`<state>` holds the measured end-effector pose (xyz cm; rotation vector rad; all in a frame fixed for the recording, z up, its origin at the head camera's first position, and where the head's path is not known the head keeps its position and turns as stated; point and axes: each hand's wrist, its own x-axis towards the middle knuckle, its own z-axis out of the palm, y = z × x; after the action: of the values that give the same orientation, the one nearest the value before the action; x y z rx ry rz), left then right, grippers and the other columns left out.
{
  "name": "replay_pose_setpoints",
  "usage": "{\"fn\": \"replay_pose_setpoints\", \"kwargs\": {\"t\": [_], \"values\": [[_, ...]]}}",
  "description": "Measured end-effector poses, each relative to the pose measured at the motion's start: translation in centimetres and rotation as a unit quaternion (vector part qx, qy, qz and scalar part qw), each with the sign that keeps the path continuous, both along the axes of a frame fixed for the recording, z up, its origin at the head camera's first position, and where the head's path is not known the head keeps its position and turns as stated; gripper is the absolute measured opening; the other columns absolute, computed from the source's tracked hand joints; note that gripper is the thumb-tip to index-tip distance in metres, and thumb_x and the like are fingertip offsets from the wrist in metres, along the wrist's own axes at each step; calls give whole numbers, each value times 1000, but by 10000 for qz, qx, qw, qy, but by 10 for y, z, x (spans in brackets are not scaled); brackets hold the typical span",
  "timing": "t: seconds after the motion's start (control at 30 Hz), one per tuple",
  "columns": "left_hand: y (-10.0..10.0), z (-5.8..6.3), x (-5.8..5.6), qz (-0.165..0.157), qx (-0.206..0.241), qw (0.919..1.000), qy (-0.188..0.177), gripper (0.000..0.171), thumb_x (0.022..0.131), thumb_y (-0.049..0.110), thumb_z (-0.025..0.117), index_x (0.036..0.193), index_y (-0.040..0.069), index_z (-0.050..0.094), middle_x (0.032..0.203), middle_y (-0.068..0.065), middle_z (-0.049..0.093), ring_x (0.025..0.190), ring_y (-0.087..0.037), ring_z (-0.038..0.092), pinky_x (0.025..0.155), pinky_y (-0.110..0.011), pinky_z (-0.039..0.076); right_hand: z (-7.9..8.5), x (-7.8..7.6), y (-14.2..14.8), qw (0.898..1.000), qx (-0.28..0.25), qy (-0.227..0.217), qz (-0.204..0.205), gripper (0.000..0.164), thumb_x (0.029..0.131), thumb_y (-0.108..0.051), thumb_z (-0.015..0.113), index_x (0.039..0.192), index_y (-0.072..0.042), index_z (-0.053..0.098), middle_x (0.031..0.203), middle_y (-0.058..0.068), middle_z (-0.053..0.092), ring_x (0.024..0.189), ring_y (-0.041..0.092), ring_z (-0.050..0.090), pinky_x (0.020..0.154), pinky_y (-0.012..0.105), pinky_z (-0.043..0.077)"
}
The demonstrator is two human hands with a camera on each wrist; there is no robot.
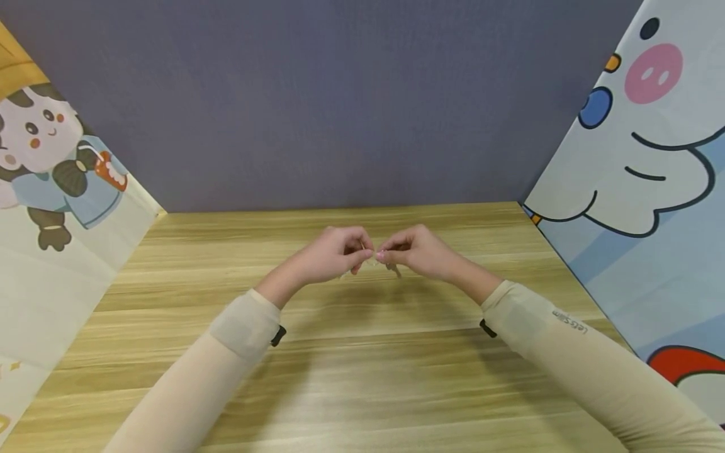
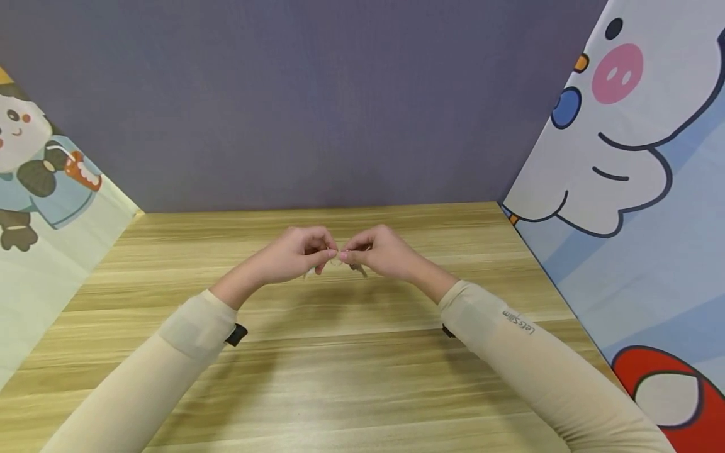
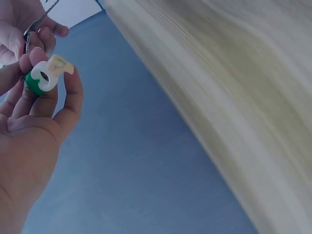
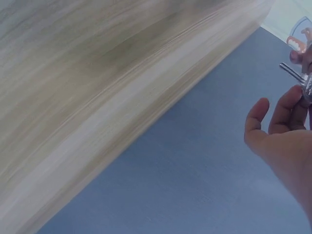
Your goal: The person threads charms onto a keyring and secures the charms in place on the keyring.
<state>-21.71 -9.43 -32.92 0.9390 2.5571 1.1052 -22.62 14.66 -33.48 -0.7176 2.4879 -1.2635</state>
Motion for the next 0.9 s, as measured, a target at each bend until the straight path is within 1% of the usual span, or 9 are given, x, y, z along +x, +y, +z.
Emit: {"fn": "replay_pose_setpoints", "kwargs": {"t": [0.1, 0.2, 0.27, 0.37, 0.5, 0.6, 0.73, 0.83, 0.9], "values": [[3, 1, 0, -243, -290, 9978, 543, 14, 109, 18, 61, 110, 7, 69, 76, -5, 69, 61, -10, 54, 58, -25, 46, 1, 0, 0, 9995, 164, 174, 190, 19, 102, -23, 74, 109, -7, 83, 88, 4, 78, 74, 15, 59, 70, 29, 49], [6, 1, -1, -492, -564, 9925, 970, 12, 108, 15, 63, 109, 7, 71, 79, -4, 72, 62, -6, 53, 59, -22, 47, 1, -1, 0, 9976, 310, 427, 443, 15, 100, -19, 76, 104, -8, 84, 83, 4, 76, 69, 13, 53, 65, 27, 46], [7, 2, -2, -599, -692, 9895, 1115, 11, 107, 14, 64, 109, 8, 73, 84, -3, 75, 63, -5, 55, 61, -21, 49, 1, -1, 0, 9962, 369, 538, 581, 12, 99, -18, 77, 102, -10, 85, 84, 4, 76, 71, 13, 56, 66, 27, 47], [8, 4, -1, -685, -808, 9873, 1187, 13, 107, 13, 64, 109, 8, 75, 94, -3, 79, 69, -5, 60, 67, -23, 55, 3, -1, 1, 9955, 384, 537, 684, 11, 100, -18, 76, 101, -11, 85, 86, 7, 76, 70, 14, 57, 65, 27, 49], [9, 7, 1, -722, -931, 9843, 1318, 14, 108, 13, 64, 108, 7, 76, 98, -6, 80, 71, -6, 63, 69, -23, 57, 6, 0, 1, 9955, 392, 514, 686, 11, 101, -18, 75, 103, -12, 85, 86, 6, 77, 69, 15, 56, 65, 28, 49], [9, 9, 4, -811, -1053, 9765, 1694, 13, 107, 12, 64, 106, 6, 76, 94, -5, 79, 69, -5, 60, 67, -22, 56, 8, 0, 1, 9956, 436, 550, 625, 12, 101, -19, 75, 102, -13, 85, 85, 4, 78, 69, 17, 58, 65, 29, 49], [10, 11, 7, -980, -1097, 9629, 2260, 12, 105, 9, 65, 100, 6, 75, 86, -3, 76, 65, -4, 54, 63, -20, 51, 8, 1, 1, 9960, 456, 535, 545, 11, 100, -19, 76, 101, -13, 85, 88, 5, 80, 72, 16, 63, 66, 30, 51], [9, 11, 8, -1013, -1019, 9606, 2378, 11, 104, 7, 66, 96, 6, 74, 81, -1, 73, 63, -3, 49, 61, -19, 47, 7, 2, 1, 9967, 425, 480, 494, 11, 100, -20, 76, 101, -14, 85, 90, 4, 81, 72, 14, 62, 66, 29, 52], [9, 10, 8, -957, -936, 9630, 2337, 12, 103, 5, 66, 95, 6, 74, 78, -1, 70, 62, -3, 47, 60, -19, 45, 7, 2, 0, 9970, 385, 462, 486, 11, 101, -20, 76, 101, -14, 85, 91, 3, 81, 72, 13, 60, 67, 29, 50]]}}
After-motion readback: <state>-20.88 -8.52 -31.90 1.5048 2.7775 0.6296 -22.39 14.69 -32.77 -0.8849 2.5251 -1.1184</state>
